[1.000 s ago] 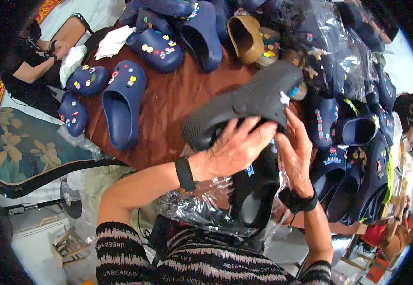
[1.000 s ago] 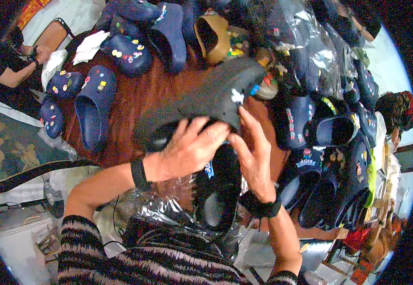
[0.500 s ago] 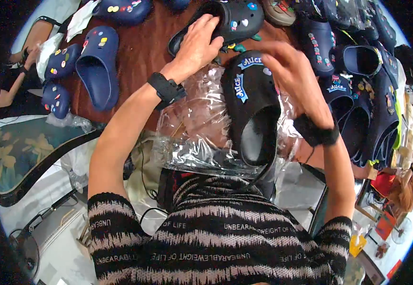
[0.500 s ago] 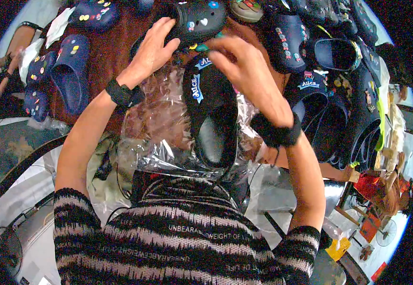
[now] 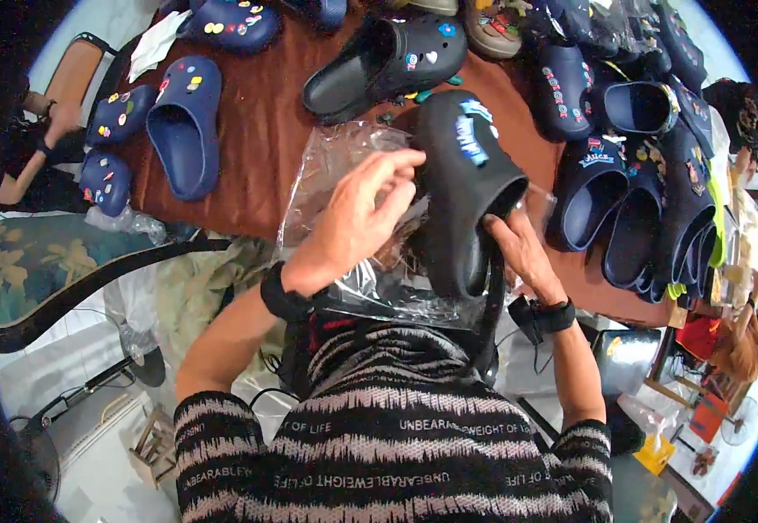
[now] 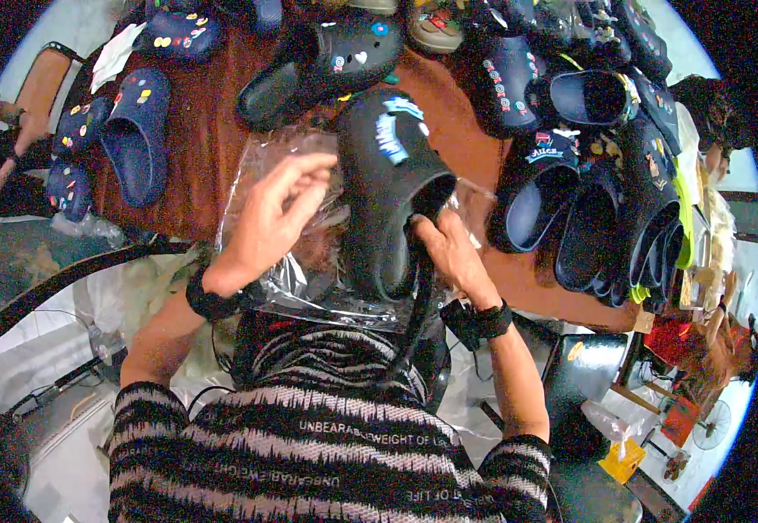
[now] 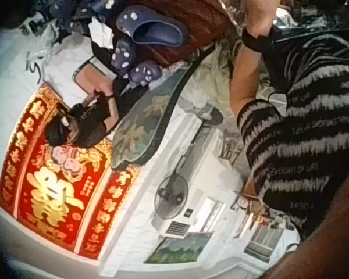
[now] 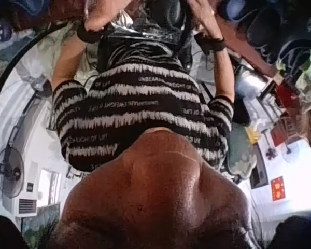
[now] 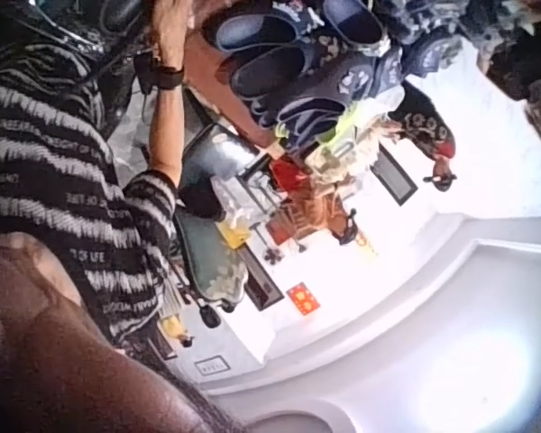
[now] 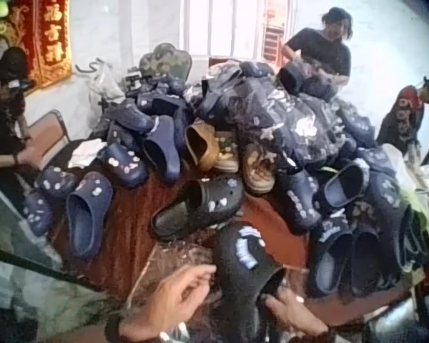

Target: The recorder is seen placing plastic-wrapped shoes into larger bags while sitting at a table with other people in a shoe manufacturing environment.

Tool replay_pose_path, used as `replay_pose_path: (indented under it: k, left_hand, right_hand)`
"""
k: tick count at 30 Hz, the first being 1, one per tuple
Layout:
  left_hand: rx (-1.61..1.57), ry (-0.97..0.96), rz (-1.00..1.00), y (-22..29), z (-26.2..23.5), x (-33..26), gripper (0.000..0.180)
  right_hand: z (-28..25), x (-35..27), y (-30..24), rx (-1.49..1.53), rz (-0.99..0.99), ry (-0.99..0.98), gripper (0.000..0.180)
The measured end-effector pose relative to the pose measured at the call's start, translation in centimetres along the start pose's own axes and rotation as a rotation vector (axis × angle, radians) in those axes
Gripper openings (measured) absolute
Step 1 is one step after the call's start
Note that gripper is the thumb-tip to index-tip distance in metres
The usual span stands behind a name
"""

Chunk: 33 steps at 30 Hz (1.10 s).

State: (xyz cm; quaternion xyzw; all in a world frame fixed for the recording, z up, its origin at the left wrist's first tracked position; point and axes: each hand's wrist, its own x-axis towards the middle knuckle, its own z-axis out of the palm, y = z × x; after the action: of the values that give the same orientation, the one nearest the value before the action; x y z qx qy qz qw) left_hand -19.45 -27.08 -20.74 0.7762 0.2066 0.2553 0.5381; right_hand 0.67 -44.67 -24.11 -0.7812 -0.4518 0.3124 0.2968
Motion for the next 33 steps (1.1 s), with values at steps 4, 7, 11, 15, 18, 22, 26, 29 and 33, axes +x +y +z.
replay_pose_path:
  k: [4,7,11,15,18,22,26,29,33]
  left_hand:
    - [-0.027,-0.096,-0.007,1.2,1.2,-1.3,0.037]
    - [0.026,-0.086,0.060,2.1,2.5,-1.4,0.051]
    - [0.177,-0.045,0.164,2.8,3.8,-0.7,0.059]
    - [0.242,-0.007,0.143,2.4,4.0,-0.3,0.045]
    - [0.207,0.029,0.116,1.5,4.1,0.1,0.032]
    - [0.123,0.082,0.072,0.3,3.9,0.4,0.016]
    - [0.140,0.058,-0.022,-2.2,2.8,-1.5,0.016]
    - [0.115,-0.002,-0.215,-2.9,2.5,-3.1,0.022]
    - [0.126,-0.023,-0.283,-3.8,2.4,-3.2,0.024]
  right_hand:
    - [-0.9,-0.1,-1.1,0.337,0.085,-0.038,0.039]
    - [-0.7,-0.4,-1.6,0.219,-0.018,-0.016,0.038]
    - [-0.3,-0.2,2.5,-0.134,-0.331,-0.005,0.037]
    - [-0.3,0.1,-0.5,0.286,0.006,-0.064,0.037]
    - [-0.1,-0.1,-1.7,0.299,0.060,-0.041,0.036]
    - [0.3,0.1,-2.0,0.295,0.010,0.002,0.036]
    - [1.7,0.8,-0.5,0.208,0.026,0.053,0.038]
    - [2.7,0.9,-0.1,0.192,0.032,0.091,0.039]
    - [2.5,0.9,-1.8,0.213,0.016,0.111,0.038]
